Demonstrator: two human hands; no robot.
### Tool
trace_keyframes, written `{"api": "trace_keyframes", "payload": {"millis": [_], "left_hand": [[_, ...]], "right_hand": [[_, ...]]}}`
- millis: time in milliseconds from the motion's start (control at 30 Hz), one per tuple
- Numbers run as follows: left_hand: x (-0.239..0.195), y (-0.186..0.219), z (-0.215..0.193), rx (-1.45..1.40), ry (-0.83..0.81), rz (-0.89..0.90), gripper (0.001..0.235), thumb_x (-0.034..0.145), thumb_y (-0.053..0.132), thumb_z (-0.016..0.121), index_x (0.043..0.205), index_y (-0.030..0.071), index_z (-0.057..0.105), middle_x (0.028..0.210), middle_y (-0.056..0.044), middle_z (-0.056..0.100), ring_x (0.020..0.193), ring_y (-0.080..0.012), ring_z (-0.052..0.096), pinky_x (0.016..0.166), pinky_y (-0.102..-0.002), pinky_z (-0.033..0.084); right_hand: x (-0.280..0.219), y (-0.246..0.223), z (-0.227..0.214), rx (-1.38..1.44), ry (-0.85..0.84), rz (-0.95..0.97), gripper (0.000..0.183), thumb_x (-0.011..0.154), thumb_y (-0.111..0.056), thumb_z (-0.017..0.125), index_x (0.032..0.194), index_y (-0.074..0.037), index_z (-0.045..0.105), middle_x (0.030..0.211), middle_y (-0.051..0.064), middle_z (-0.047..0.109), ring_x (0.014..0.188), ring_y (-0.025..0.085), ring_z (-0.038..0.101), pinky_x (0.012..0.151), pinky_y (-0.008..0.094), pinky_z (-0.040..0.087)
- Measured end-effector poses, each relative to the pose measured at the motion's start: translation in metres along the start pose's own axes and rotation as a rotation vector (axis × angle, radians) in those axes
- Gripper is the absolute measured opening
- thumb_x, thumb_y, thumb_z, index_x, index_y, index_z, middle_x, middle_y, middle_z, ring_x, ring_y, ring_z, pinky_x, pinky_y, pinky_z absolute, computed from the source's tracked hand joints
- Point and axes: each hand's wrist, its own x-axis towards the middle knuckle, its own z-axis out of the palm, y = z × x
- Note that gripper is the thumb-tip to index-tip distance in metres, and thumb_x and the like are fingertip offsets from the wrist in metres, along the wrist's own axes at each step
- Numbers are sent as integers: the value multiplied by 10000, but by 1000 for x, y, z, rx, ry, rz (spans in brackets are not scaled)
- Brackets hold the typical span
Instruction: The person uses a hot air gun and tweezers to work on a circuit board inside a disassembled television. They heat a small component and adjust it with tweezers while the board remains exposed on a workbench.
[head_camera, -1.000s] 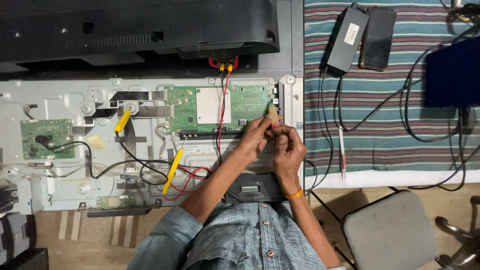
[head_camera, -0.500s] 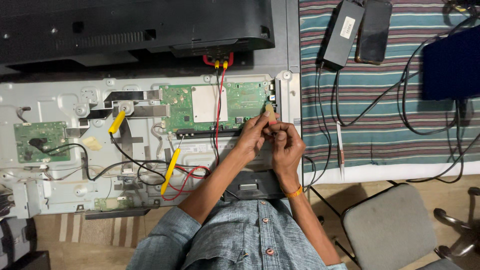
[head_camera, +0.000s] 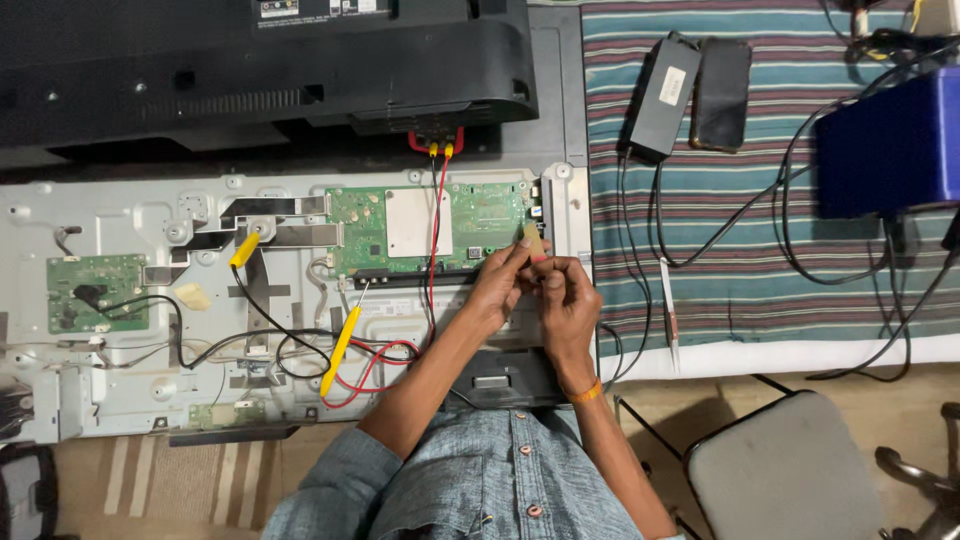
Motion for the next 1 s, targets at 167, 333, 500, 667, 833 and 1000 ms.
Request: {"api": "trace_keyframes", "payload": {"millis": [167, 333, 500, 667, 833, 1000], "left_hand": [[-17, 6, 7, 155, -146, 129, 450, 1069, 369, 507, 1328, 15, 603, 1046, -80, 713, 901, -158, 696, 816, -326, 572], [-42, -2, 13, 392, -113, 237, 481, 1085, 348, 477, 1355, -39, 571, 1118, -144, 730, 1005, -216, 732, 885, -352, 605], [-46, -16, 19, 178, -81, 195, 443, 1066, 360, 451, 1345, 38, 573, 1118, -99, 729, 1005, -186, 726, 860, -318, 589], [-37, -13, 8, -96, -99, 154, 419, 1090, 359, 589, 1261, -17, 662, 1042, -89, 722, 867, -171, 686, 705, -319, 557], [-23, -7, -4, -160, -77, 3, 483, 1014, 380, 633, 1179, -74, 661, 1067, -142, 750, 896, -193, 736, 778, -328, 602], [-9, -7, -9, -93, -131, 123, 437, 1026, 344, 627, 1170, -69, 650, 1078, -158, 749, 979, -201, 743, 900, -314, 606]], "right_hand": [[-4, -8, -33, 43, -33, -97, 386, 1023, -293, 617, 1238, 27, 588, 1160, 112, 662, 903, 123, 679, 635, 226, 559], [9, -8, -89, 108, -23, -121, 288, 1029, -147, 598, 1199, 78, 656, 1362, 164, 581, 933, 167, 682, 683, 255, 581], [-7, -1, -80, 66, -152, -41, 369, 1071, -269, 541, 1112, 35, 747, 1259, 151, 703, 969, 175, 693, 703, 269, 573], [-25, -8, -31, 199, -257, -100, 459, 1103, -362, 476, 1155, 18, 729, 1233, 131, 691, 1129, 196, 670, 867, 297, 579], [-25, -27, -18, -180, -354, -364, 391, 1055, -320, 554, 1161, 26, 700, 1162, 174, 656, 1027, 256, 671, 867, 326, 533], [-17, -21, 3, -312, -127, -302, 217, 991, -203, 670, 980, 10, 711, 872, 123, 675, 726, 219, 632, 652, 334, 494]]}}
